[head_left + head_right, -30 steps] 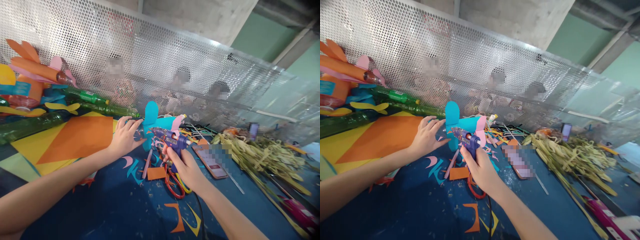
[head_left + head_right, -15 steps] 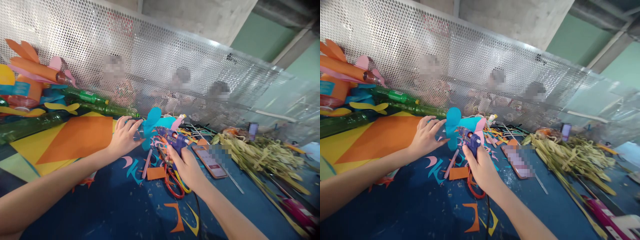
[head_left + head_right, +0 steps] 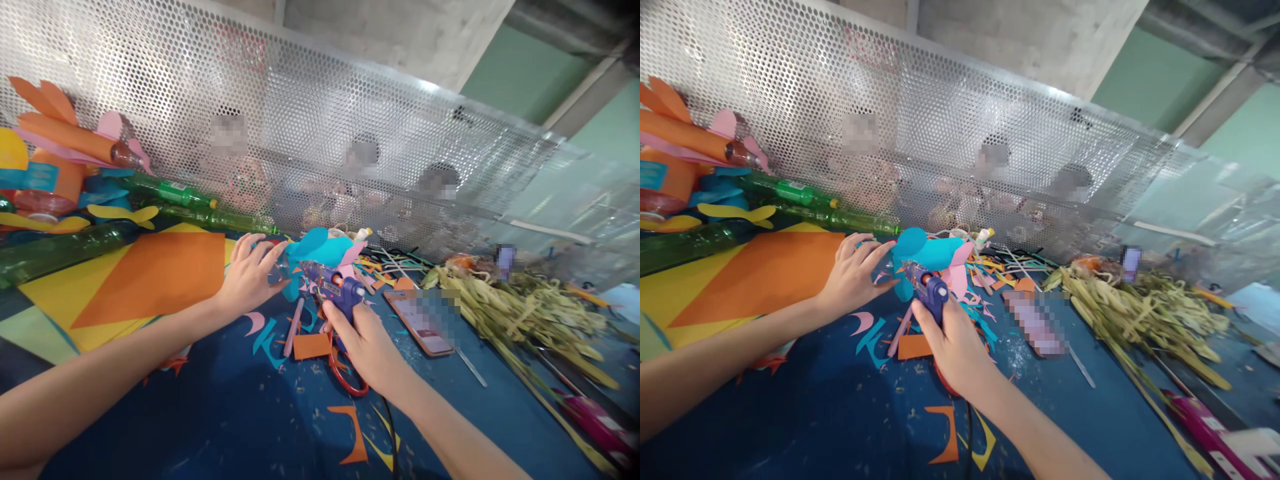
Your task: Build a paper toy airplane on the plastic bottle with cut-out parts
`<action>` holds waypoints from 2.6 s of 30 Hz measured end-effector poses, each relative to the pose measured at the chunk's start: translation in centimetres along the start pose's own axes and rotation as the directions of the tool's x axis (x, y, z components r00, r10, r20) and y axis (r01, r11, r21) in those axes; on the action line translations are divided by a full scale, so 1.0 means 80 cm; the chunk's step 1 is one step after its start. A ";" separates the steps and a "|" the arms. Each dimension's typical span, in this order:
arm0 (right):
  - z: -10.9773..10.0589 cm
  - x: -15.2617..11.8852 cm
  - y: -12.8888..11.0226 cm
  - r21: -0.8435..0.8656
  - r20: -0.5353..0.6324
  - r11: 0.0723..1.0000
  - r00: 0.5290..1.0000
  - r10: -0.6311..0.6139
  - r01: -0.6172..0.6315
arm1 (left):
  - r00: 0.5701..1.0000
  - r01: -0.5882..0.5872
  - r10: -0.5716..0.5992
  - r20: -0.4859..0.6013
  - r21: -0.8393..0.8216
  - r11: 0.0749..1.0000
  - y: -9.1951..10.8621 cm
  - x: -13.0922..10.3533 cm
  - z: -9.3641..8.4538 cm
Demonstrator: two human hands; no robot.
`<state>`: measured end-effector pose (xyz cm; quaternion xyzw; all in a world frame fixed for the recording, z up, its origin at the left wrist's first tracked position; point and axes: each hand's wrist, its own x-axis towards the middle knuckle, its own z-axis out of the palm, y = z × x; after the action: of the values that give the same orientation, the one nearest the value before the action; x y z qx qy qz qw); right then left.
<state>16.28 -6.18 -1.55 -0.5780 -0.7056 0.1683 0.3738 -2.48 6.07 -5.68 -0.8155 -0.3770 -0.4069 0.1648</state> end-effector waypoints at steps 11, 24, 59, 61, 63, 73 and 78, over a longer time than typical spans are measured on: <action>-0.018 0.010 0.008 -0.082 -0.075 0.991 0.992 0.099 -0.105 | 1.000 0.017 -0.017 -0.010 -0.012 1.000 -0.005 0.001 0.000; -0.016 0.009 0.005 -0.066 -0.031 0.994 0.996 0.080 -0.082 | 1.000 0.027 -0.028 -0.006 -0.038 0.999 -0.003 0.000 0.002; -0.127 0.052 0.186 -0.592 0.361 0.805 0.876 0.319 -0.049 | 0.970 0.236 -0.224 0.092 -0.144 0.961 -0.049 -0.006 0.040; -0.119 0.055 0.195 -0.599 0.373 0.799 0.861 0.345 -0.061 | 0.970 0.237 -0.227 0.087 -0.134 0.962 -0.050 -0.006 0.041; -0.115 0.058 0.191 -0.600 0.388 0.797 0.848 0.360 -0.063 | 0.971 0.235 -0.226 0.077 -0.132 0.963 -0.051 -0.006 0.042; -0.040 0.037 0.074 -0.321 0.507 0.905 0.858 -0.085 0.279 | 0.966 0.258 -0.252 0.056 -0.161 0.953 -0.052 -0.003 0.043; -0.001 0.015 0.054 -0.415 0.554 0.849 0.831 -0.050 0.327 | 0.974 0.227 -0.223 0.045 -0.180 0.957 -0.047 -0.001 0.037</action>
<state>19.23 -3.83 -4.02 -0.5103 -0.8545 0.0944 0.0224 -3.73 10.25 -7.71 -0.7839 -0.4301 -0.4463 0.0370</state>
